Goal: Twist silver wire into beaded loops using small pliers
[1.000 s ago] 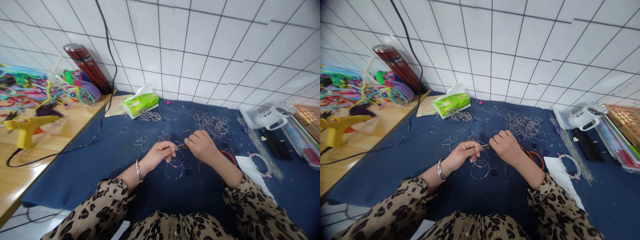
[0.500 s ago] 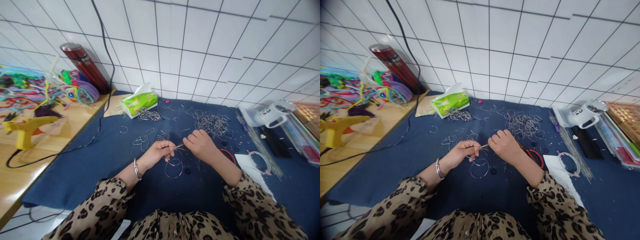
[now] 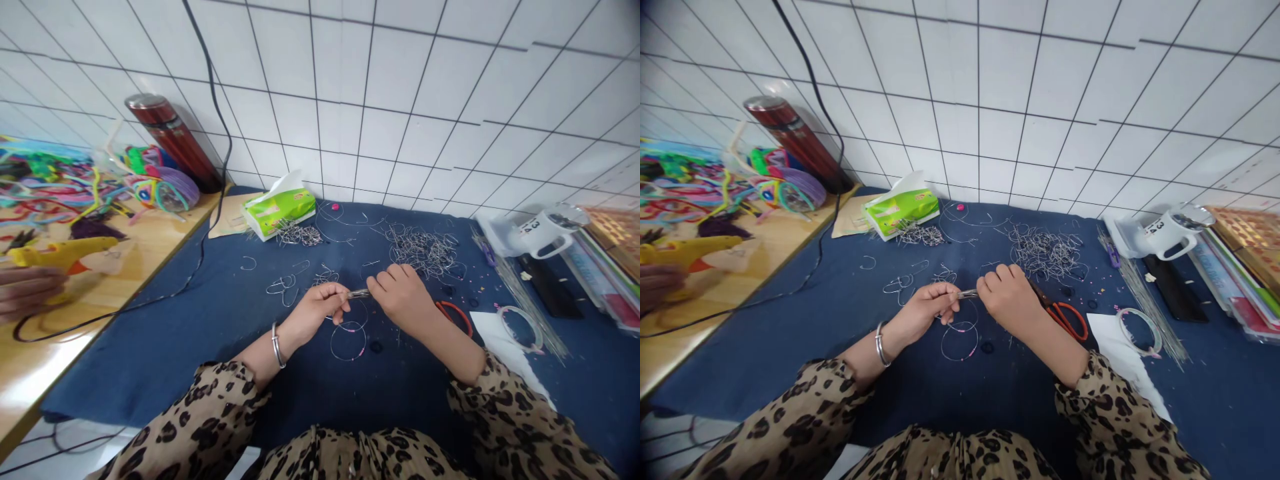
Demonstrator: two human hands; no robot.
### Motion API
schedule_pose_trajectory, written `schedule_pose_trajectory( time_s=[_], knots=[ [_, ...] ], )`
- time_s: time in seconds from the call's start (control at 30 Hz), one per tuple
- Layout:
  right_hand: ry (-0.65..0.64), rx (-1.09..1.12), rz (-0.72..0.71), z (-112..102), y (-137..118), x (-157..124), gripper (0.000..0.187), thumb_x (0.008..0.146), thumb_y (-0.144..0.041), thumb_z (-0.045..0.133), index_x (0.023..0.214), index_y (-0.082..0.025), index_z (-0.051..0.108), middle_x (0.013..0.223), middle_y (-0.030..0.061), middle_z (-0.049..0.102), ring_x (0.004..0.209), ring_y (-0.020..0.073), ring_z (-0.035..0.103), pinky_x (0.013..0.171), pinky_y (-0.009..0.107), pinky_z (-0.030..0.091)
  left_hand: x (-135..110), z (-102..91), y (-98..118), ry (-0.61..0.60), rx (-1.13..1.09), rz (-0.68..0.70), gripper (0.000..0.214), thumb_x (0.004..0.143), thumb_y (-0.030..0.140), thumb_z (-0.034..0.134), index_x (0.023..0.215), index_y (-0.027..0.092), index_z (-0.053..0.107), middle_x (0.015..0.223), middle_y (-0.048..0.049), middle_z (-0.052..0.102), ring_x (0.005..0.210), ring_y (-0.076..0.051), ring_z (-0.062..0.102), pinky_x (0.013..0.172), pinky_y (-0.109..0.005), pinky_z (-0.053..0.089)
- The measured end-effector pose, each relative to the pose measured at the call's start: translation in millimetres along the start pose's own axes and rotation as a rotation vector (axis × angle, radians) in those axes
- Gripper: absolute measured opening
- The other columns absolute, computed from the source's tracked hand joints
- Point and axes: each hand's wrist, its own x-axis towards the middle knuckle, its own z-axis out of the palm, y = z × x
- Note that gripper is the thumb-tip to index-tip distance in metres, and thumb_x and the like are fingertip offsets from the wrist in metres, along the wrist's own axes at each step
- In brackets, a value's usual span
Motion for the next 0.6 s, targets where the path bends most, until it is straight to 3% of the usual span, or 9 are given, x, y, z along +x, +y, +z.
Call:
schedule_pose_trajectory(
  time_s=[0.3, 0.6],
  knots=[
    [0.014, -0.029, 0.125, -3.2, -10.0, -0.9, 0.022, 0.087, -0.013, 0.041, 0.097, -0.015, 0.06, 0.072, 0.0056, 0.052, 0.075, 0.0183, 0.036, 0.066, 0.034, 0.024, -1.0, 2.7, -0.4, 0.077, -0.074, 0.028, 0.013, 0.081, 0.027, 0.056, 0.084, 0.014, 0.056, 0.07, 0.0001, 0.059, 0.047, -0.005, 0.048, 0.051, -0.021, 0.04],
    [0.015, -0.033, 0.151, -2.6, -12.9, -2.1, 0.022, 0.087, -0.013, 0.042, 0.098, -0.014, 0.06, 0.071, 0.0053, 0.052, 0.074, 0.0181, 0.037, 0.065, 0.034, 0.024, -2.5, 4.4, 0.2, 0.084, -0.094, 0.03, 0.013, 0.081, 0.027, 0.056, 0.084, 0.014, 0.056, 0.07, -0.0001, 0.059, 0.047, -0.005, 0.048, 0.051, -0.021, 0.04]
  ],
)
